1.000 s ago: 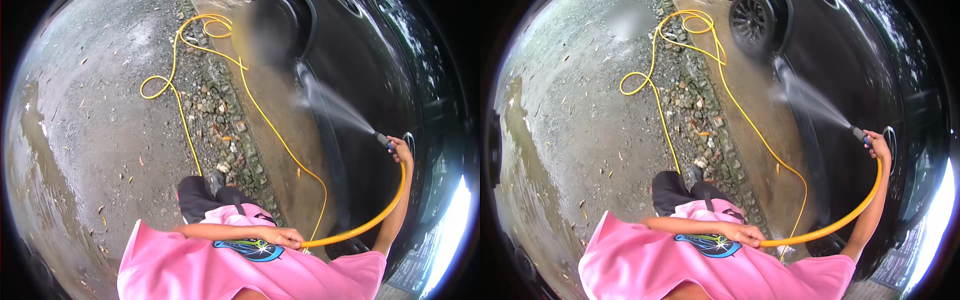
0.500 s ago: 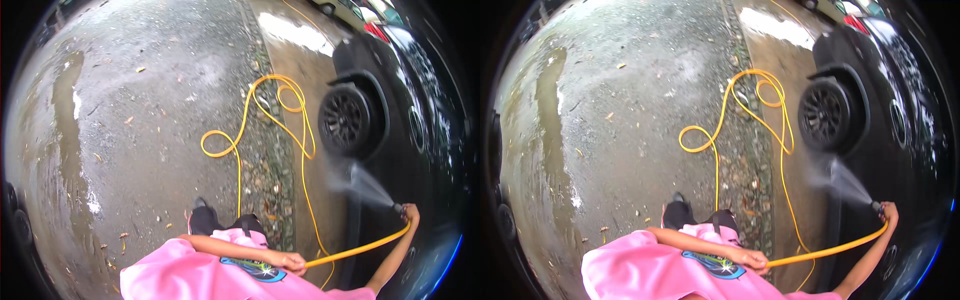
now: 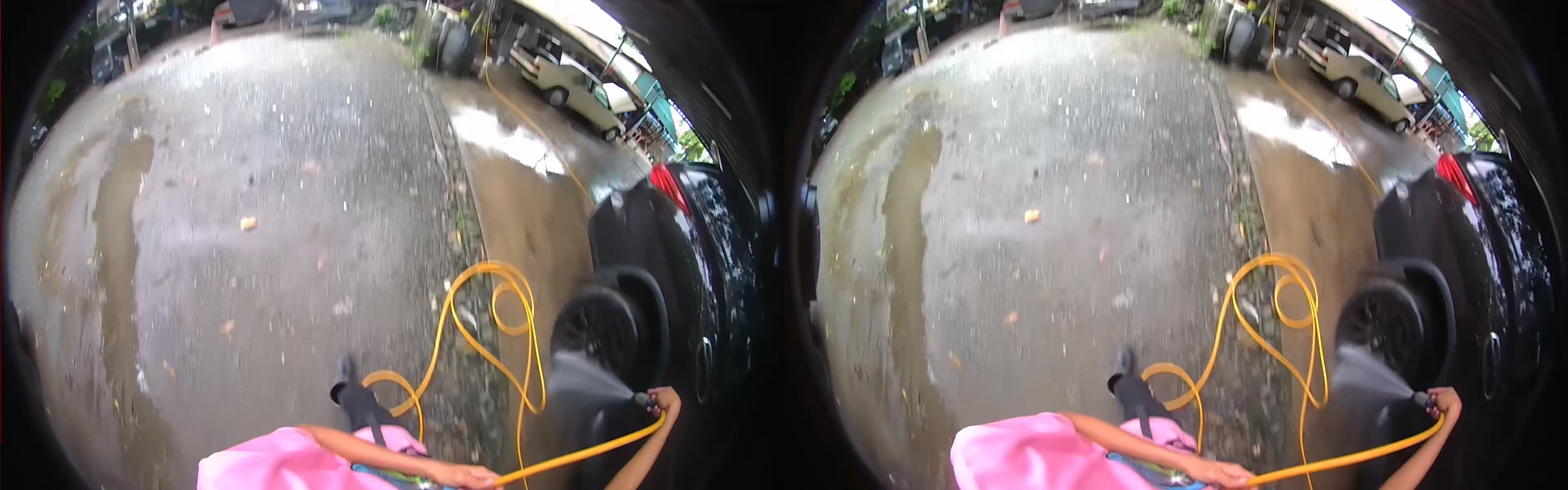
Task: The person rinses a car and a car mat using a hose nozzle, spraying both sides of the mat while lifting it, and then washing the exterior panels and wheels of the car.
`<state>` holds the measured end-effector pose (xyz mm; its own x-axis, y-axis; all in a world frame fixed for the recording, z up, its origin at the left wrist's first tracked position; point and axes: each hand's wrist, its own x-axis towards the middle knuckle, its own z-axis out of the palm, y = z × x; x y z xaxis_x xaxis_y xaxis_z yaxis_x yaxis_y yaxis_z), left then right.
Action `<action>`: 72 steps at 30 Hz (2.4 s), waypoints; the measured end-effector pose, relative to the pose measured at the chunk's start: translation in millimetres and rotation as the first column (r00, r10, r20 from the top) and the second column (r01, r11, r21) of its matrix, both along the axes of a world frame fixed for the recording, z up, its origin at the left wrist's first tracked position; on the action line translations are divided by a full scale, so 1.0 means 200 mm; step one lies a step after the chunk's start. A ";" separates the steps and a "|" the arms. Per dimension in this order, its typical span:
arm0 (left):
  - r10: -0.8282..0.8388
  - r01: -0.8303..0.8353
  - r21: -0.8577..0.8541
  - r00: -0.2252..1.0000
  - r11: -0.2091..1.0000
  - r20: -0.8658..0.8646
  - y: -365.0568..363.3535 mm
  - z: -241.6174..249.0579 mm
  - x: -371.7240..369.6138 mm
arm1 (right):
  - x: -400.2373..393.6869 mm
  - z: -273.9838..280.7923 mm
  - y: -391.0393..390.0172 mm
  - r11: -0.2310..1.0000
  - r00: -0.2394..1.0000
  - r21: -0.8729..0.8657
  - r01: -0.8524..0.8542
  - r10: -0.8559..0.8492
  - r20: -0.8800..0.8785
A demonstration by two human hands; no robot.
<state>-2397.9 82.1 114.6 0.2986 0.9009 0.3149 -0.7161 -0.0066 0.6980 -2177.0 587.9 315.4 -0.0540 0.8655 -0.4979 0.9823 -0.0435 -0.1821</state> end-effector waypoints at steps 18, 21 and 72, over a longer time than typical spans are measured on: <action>-0.322 0.315 0.122 0.946 0.941 0.034 0.84 0.18 -3.24 | -3.01 0.26 0.72 0.985 0.980 0.128 0.113 -0.090 -0.175; -0.359 0.348 0.147 0.932 0.926 0.049 1.04 0.21 -3.70 | -3.48 0.38 0.74 0.990 0.988 0.066 0.126 -0.119 -0.100; -0.466 0.469 0.324 0.880 0.822 -0.091 7.51 0.43 -10.44 | -11.02 0.19 6.84 0.873 0.968 -0.438 -0.215 0.132 -0.213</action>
